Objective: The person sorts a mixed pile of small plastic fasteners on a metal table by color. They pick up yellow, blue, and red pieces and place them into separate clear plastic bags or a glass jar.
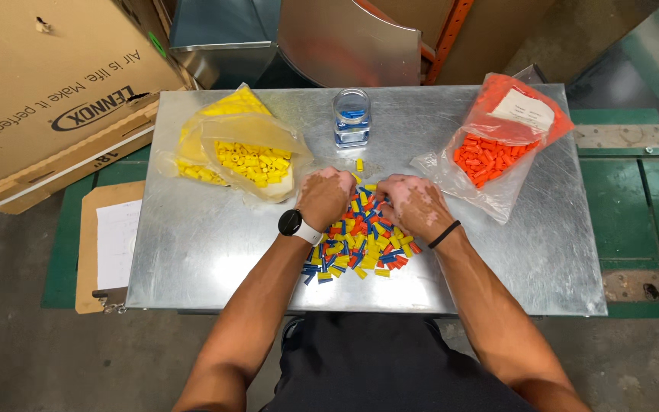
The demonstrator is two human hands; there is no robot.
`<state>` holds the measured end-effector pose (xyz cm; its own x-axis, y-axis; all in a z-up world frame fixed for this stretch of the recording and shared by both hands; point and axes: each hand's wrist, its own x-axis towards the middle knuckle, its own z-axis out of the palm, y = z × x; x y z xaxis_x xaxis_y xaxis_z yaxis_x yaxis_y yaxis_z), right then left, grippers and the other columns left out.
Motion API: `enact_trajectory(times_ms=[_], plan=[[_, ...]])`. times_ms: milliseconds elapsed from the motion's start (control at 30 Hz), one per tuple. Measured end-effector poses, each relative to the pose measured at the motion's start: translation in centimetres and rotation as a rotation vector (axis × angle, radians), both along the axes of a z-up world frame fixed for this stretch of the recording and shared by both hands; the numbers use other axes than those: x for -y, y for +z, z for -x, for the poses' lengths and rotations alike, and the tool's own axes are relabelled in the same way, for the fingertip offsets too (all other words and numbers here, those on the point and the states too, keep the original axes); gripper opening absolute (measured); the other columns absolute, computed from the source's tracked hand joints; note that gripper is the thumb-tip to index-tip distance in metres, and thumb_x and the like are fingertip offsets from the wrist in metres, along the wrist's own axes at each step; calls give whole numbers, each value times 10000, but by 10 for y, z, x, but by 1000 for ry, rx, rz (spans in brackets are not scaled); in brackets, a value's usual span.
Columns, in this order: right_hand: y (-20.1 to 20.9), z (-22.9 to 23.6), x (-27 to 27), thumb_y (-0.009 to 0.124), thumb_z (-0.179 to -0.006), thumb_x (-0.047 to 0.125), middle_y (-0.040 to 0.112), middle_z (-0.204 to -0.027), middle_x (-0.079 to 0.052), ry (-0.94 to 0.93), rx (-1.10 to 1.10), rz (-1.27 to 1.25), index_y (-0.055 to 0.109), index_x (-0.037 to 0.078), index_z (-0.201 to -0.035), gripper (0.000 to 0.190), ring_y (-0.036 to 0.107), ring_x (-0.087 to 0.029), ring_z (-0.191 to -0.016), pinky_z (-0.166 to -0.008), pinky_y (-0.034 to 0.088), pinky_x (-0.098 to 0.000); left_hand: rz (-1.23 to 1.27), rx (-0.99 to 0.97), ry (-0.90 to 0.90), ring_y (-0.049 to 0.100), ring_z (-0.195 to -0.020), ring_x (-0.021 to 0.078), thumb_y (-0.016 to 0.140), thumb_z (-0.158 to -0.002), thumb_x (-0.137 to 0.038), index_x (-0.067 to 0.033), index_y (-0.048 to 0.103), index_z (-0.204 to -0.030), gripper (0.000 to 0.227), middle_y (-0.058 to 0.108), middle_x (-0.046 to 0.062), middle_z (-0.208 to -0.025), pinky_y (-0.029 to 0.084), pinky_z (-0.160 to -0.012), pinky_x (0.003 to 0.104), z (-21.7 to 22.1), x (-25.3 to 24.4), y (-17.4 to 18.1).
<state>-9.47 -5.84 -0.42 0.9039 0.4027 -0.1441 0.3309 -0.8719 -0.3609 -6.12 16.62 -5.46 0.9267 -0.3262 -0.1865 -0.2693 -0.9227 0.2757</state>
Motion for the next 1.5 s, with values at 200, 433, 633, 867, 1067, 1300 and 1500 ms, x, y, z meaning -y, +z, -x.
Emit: enact_trajectory(times_ms=[200,433,633,867,1067,1300,1500], plan=[[5,-2,-2,767,-935,342,804,-964,23,42,-25,142,799,274,-968,81,829,-322,-998,-906,658,-498,-2,-59,-35,832,-1030,426,758,-944,-374,-232,857,-1043,200,837,166,-1037,662,-910,515,0,10,11],[21,11,39,746,-910,306,854,-1024,-72,-98,-115,105,817,183,-1053,201,817,-424,-1094,-962,652,-578,15,-106,-11,824,-1026,482,802,-932,-300,-114,858,-1034,220,817,249,-1052,661,-880,554,12,16,76],[1,-12,173,797,-1007,430,750,-789,-56,-572,416,215,797,228,-974,204,819,-372,-827,-730,668,-532,102,-139,-155,788,-1143,518,829,-939,-299,-72,828,-1135,300,797,264,-1145,640,-958,605,8,83,94],[9,49,137,778,-1021,438,726,-696,36,-645,504,62,819,341,-971,116,796,-282,-778,-722,660,-455,267,-46,-250,808,-1134,502,801,-926,-383,-118,799,-1137,339,798,226,-1134,667,-955,605,-43,230,39],[-10,71,73,753,-947,440,758,-659,2,-588,210,-51,815,317,-881,153,822,-336,-807,-751,669,-502,227,74,-155,833,-1067,485,810,-945,-356,-92,824,-1100,307,827,204,-1064,684,-905,588,-59,210,38],[0,40,29,744,-953,417,812,-808,20,-308,-1,-7,873,343,-1093,204,828,-320,-975,-915,666,-509,27,-138,-273,792,-1164,501,814,-921,-377,-251,892,-1000,168,846,212,-1131,654,-982,569,-39,65,65],[-9,20,14,757,-959,539,863,-1049,-88,-289,-83,128,877,314,-1129,306,829,-386,-1095,-967,654,-521,-6,-124,-145,815,-1100,484,806,-903,-376,-209,894,-1048,238,834,229,-1106,673,-919,556,-31,52,43]])
